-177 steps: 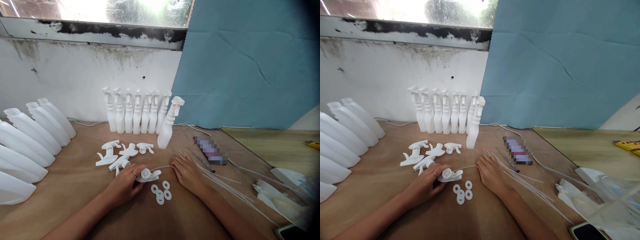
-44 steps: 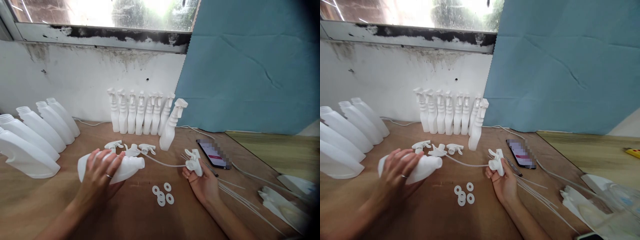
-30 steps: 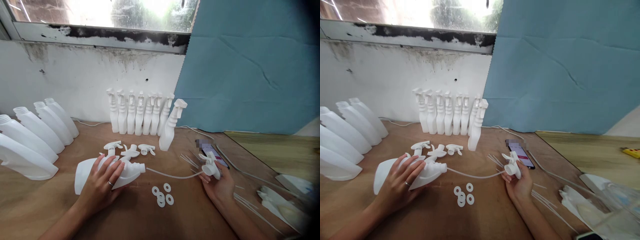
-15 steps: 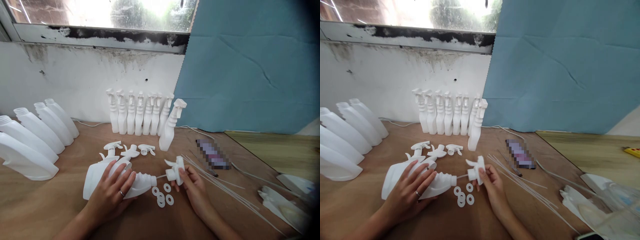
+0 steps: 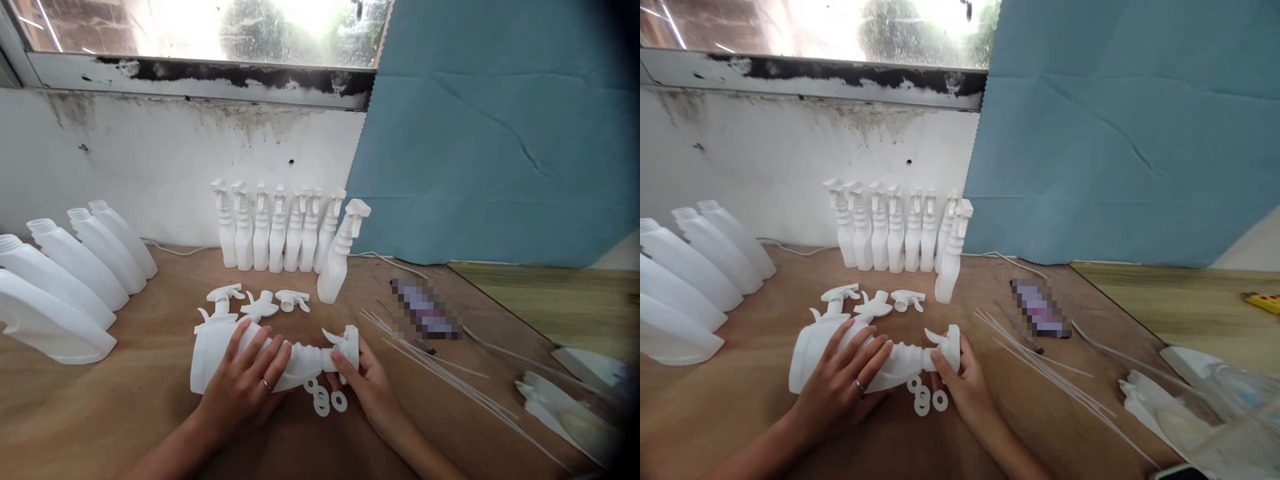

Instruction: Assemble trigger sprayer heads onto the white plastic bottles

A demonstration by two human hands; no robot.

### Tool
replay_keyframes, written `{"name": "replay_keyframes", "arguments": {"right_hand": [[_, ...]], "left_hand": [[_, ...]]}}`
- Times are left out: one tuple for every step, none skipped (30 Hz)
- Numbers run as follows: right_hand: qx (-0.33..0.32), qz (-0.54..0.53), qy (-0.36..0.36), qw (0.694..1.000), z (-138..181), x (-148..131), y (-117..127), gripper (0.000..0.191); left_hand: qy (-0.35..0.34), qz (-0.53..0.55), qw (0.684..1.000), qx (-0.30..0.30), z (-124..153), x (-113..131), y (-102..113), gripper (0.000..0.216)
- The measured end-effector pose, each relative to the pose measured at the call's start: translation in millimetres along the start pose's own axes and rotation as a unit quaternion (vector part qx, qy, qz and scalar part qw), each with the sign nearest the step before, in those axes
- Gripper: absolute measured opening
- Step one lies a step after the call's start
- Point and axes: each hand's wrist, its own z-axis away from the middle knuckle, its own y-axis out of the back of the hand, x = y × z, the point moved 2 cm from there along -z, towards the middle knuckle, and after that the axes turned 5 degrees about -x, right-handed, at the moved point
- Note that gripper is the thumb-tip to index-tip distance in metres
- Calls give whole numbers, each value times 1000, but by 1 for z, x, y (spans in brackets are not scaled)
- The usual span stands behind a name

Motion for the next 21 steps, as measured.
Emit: {"name": "replay_keyframes", "arguments": {"right_hand": [[2,6,4,1000,1,-2,-2,41],[6,10,13,1000,2,-4,-4,42],[11,10,22,1000,3,-6,-5,45],[16,11,25,1000,4,-8,-6,48],[23,15,20,999,6,-9,-5,50],[26,20,12,999,6,-9,-5,49],[23,26,7,999,7,-9,-4,48],[14,30,7,999,7,-8,-3,48],[3,32,12,999,6,-8,-2,49],[-7,31,18,999,6,-7,-1,50],[-15,29,18,999,5,-5,0,52],[-19,28,11,999,5,-4,0,51],[-18,26,2,1000,5,-3,0,49],[-16,23,-2,1000,5,-2,0,47],[-15,20,4,1000,5,-3,-1,46],[-12,16,15,1000,5,-3,-2,46],[-5,12,23,1000,6,-4,-3,47],[4,10,22,1000,6,-5,-3,49],[10,11,14,1000,6,-6,-3,49],[13,13,5,1000,7,-6,-4,48],[12,13,4,1000,7,-7,-4,46]], "left_hand": [[2,2,1000,1,0,0,0,45],[6,3,1000,2,1,0,0,45],[10,4,1000,2,1,0,1,45],[13,6,1000,0,2,-1,1,46],[11,6,1000,-3,2,-1,1,46],[7,7,1000,-5,2,-1,1,46],[5,7,1000,-3,3,-1,2,46],[4,7,1000,-1,3,-1,2,46],[5,7,1000,-1,3,-1,2,45],[7,8,1000,-1,3,-1,2,45],[8,9,1000,-2,2,-1,3,45],[7,9,1000,-3,2,-1,3,45],[3,8,1000,-4,2,-1,3,45],[1,6,1000,-3,1,-1,4,45],[1,4,1000,-2,1,-1,4,44],[1,2,1000,-1,0,0,5,44],[2,0,1000,-2,0,0,5,44],[1,0,1000,-2,-1,0,6,44],[-2,1,1000,-1,-1,0,6,43],[-4,3,1000,1,-1,0,7,42],[-5,4,1000,5,-1,1,7,42]]}}
